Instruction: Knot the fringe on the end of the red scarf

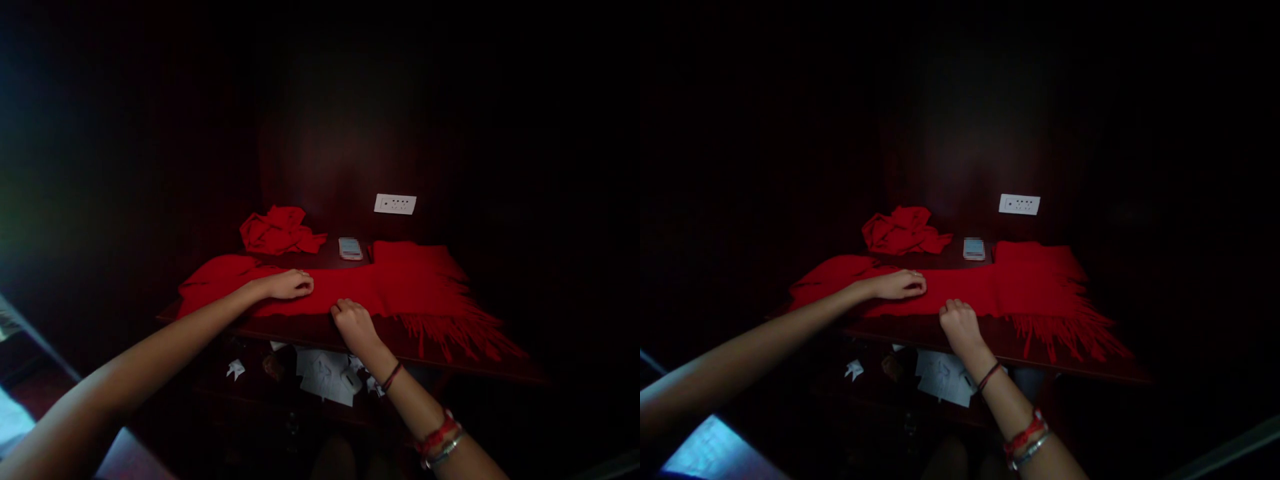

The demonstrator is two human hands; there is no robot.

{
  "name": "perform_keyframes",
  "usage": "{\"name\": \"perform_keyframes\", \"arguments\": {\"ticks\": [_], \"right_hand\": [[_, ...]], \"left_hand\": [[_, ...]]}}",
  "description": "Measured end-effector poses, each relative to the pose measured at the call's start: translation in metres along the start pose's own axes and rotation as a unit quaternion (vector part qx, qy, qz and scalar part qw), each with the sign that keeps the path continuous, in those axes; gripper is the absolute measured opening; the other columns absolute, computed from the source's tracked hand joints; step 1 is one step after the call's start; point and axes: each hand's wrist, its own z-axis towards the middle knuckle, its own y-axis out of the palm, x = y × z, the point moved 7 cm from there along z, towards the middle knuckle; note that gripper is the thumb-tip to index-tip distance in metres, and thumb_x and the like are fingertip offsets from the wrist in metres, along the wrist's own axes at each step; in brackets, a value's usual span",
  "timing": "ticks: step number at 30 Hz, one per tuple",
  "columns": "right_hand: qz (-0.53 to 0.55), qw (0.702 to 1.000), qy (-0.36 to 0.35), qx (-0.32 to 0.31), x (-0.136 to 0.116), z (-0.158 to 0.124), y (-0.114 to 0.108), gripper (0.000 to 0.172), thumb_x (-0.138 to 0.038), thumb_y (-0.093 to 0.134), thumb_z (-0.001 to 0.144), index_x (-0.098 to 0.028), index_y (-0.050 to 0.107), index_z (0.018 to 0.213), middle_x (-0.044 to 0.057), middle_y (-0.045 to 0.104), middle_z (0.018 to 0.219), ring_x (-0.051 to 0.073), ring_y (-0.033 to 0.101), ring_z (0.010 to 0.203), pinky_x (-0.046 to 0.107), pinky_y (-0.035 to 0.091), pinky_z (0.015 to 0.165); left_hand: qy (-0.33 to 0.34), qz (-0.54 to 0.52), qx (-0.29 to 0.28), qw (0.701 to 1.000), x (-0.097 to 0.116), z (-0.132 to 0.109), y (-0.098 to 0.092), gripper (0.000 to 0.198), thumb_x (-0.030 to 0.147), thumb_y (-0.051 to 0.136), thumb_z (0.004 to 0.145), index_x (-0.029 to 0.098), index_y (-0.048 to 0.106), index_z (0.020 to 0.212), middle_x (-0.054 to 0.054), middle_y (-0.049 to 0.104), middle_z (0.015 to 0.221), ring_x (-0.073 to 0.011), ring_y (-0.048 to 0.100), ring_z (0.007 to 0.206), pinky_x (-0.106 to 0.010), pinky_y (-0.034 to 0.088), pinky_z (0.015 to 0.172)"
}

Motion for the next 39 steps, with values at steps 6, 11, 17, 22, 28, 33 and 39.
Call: {"name": "perform_keyframes", "arguments": {"ticks": [6, 11, 17, 22, 28, 33, 39], "right_hand": [[-0.007, 1.0, -0.001, 0.007, -0.004, 0.002, 0.0, 0.013, -0.012, 0.044, 0.078, -0.014, 0.056, 0.08, 0.008, 0.057, 0.078, 0.018, 0.051, 0.075, 0.028, 0.038, 0.062], [-0.013, 0.999, -0.031, 0.011, -0.011, 0.005, 0.0, 0.011, -0.013, 0.045, 0.078, -0.014, 0.055, 0.082, 0.007, 0.057, 0.081, 0.018, 0.051, 0.074, 0.027, 0.038, 0.061], [-0.011, 0.999, -0.049, -0.012, -0.019, 0.014, 0.002, 0.012, -0.013, 0.044, 0.079, -0.013, 0.056, 0.082, 0.007, 0.056, 0.08, 0.017, 0.051, 0.072, 0.027, 0.038, 0.059], [-0.013, 0.998, -0.053, -0.022, -0.022, 0.016, 0.001, 0.012, -0.013, 0.044, 0.079, -0.013, 0.055, 0.082, 0.007, 0.056, 0.079, 0.017, 0.052, 0.072, 0.027, 0.038, 0.059], [-0.015, 0.996, -0.082, -0.019, -0.029, 0.02, 0.003, 0.01, -0.013, 0.044, 0.079, -0.014, 0.053, 0.083, 0.007, 0.055, 0.077, 0.017, 0.051, 0.068, 0.027, 0.037, 0.056], [-0.015, 0.997, -0.073, 0.004, -0.027, 0.025, -0.003, 0.013, -0.013, 0.04, 0.08, -0.015, 0.052, 0.085, 0.006, 0.055, 0.077, 0.016, 0.051, 0.068, 0.027, 0.037, 0.059], [0.022, 0.995, 0.077, 0.065, 0.015, 0.022, -0.032, 0.022, -0.018, 0.038, 0.08, -0.021, 0.05, 0.098, 0.005, 0.055, 0.081, 0.015, 0.052, 0.066, 0.025, 0.037, 0.06]], "left_hand": [[-0.21, -0.026, -0.011, 0.977, -0.075, 0.049, 0.015, 0.031, 0.03, 0.048, 0.073, 0.011, 0.054, 0.097, -0.01, 0.055, 0.101, -0.0189, 0.048, 0.093, -0.024, 0.035, 0.078], [-0.24, -0.092, -0.038, 0.966, -0.104, 0.058, 0.029, 0.024, 0.031, 0.053, 0.065, 0.013, 0.058, 0.081, -0.004, 0.06, 0.08, -0.0157, 0.052, 0.072, -0.021, 0.037, 0.06], [-0.234, -0.194, -0.036, 0.952, -0.125, 0.054, 0.033, 0.019, 0.032, 0.053, 0.062, 0.014, 0.056, 0.07, 0.002, 0.054, 0.061, -0.0101, 0.045, 0.056, -0.019, 0.032, 0.051], [-0.231, -0.273, -0.002, 0.934, -0.135, 0.055, 0.038, 0.021, 0.032, 0.057, 0.057, 0.014, 0.056, 0.069, 0.002, 0.054, 0.061, -0.0104, 0.045, 0.06, -0.019, 0.033, 0.056], [-0.229, -0.343, 0.046, 0.91, -0.14, 0.049, 0.037, 0.029, 0.028, 0.055, 0.056, 0.014, 0.057, 0.082, 0.002, 0.055, 0.064, -0.0119, 0.049, 0.065, -0.02, 0.035, 0.06], [-0.222, -0.379, 0.093, 0.894, -0.136, 0.046, 0.024, 0.031, 0.025, 0.054, 0.057, 0.014, 0.057, 0.086, 0.0, 0.057, 0.073, -0.0126, 0.05, 0.072, -0.02, 0.036, 0.064], [-0.194, -0.538, 0.181, 0.8, -0.122, 0.055, -0.006, 0.028, 0.021, 0.058, 0.057, 0.014, 0.058, 0.084, 0.0, 0.06, 0.075, -0.0126, 0.052, 0.071, -0.024, 0.038, 0.068]]}}
